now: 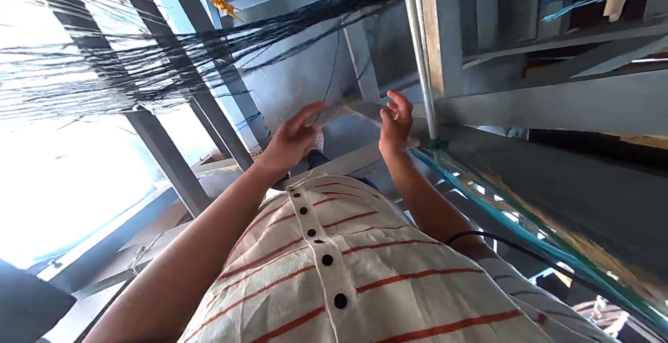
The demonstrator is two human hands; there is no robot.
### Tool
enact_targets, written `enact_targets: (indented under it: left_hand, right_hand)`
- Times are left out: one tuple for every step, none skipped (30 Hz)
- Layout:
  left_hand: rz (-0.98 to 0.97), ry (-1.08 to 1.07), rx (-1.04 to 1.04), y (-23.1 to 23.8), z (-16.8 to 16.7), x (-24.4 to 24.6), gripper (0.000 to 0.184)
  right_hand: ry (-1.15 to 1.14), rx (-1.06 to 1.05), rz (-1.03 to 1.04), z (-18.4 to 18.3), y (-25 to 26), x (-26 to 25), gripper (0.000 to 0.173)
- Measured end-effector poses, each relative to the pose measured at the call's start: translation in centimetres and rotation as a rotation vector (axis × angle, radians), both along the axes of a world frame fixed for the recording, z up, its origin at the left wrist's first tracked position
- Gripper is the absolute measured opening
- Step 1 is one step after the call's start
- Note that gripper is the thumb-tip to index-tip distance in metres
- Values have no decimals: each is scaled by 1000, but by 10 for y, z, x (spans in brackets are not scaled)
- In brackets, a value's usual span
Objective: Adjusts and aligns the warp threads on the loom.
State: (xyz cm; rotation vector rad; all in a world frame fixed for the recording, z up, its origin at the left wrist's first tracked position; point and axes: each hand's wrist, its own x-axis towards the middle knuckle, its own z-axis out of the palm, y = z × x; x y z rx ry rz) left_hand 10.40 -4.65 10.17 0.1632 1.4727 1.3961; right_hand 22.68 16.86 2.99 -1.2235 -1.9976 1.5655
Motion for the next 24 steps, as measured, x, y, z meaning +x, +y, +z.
enact_targets:
  left_hand:
    - [2,7,-36,-8,-5,2,46]
    - [-7,23,-74,-15,-9,3,47]
    - [-20,45,-115,-20,-10,4,48]
    - [-37,70,-157,-23,-9,3,49]
    - [-55,96,-204,-25,-9,3,49]
    - [-77,128,-247,-27,-9,3,47]
    - [-112,156,-287,-29,-9,3,44]
    - [-155,176,-317,-29,-7,3,38]
    - [-200,199,-320,-31,-6,2,32]
    - [-238,237,-306,-33,-7,4,27]
    - [-280,270,-289,-36,-6,5,25]
    - [-323,292,-276,-39,-3,6,25]
    - [-360,319,-264,-42,1,7,25]
    - [-394,354,-253,-45,5,8,24]
    - [-430,405,-236,-49,8,8,22]
    - [-463,456,-211,-54,9,8,21]
    - [-486,500,-184,-59,9,9,20]
    - [-496,535,-158,-65,8,11,19]
    - [-502,560,-132,-70,9,12,18]
    - [-506,568,-106,-73,11,12,17]
    - [-505,556,-85,-76,14,11,17]
    - [-513,513,-79,-79,18,11,18]
    - [-522,484,-72,-82,22,9,19]
    - [-528,477,-66,-85,25,8,20]
  right_hand:
    - [15,43,99,-1,-2,0,34]
    - [38,66,222,0,-5,-3,26]
    - [48,35,351,4,-10,-6,22]
    - [33,-41,464,9,-16,-12,21]
    - [-20,-165,555,13,-24,-18,22]
    - [-90,-319,617,16,-32,-25,25]
    - [-161,-485,649,17,-39,-31,29]
    - [-209,-644,659,16,-46,-36,34]
    - [-219,-779,655,12,-52,-41,37]
    - [-200,-883,642,8,-56,-46,38]
    - [-167,-962,606,5,-60,-50,38]
    - [-135,-1015,538,3,-63,-54,37]
    - [-106,-1050,446,2,-64,-60,35]
    - [-73,-1086,356,1,-62,-65,33]
    - [-37,-1116,279,1,-57,-69,33]
    - [-3,-1143,214,1,-52,-71,34]
    - [22,-1166,165,2,-46,-72,34]
    - [34,-1184,124,3,-41,-72,34]
    - [42,-1197,76,3,-36,-71,34]
    - [50,-1202,12,4,-32,-70,34]
    - [63,-1195,-61,4,-26,-70,34]
    - [78,-1181,-140,2,-20,-70,34]
    - [91,-1166,-205,-1,-13,-70,33]
    - [94,-1155,-259,-4,-7,-70,32]
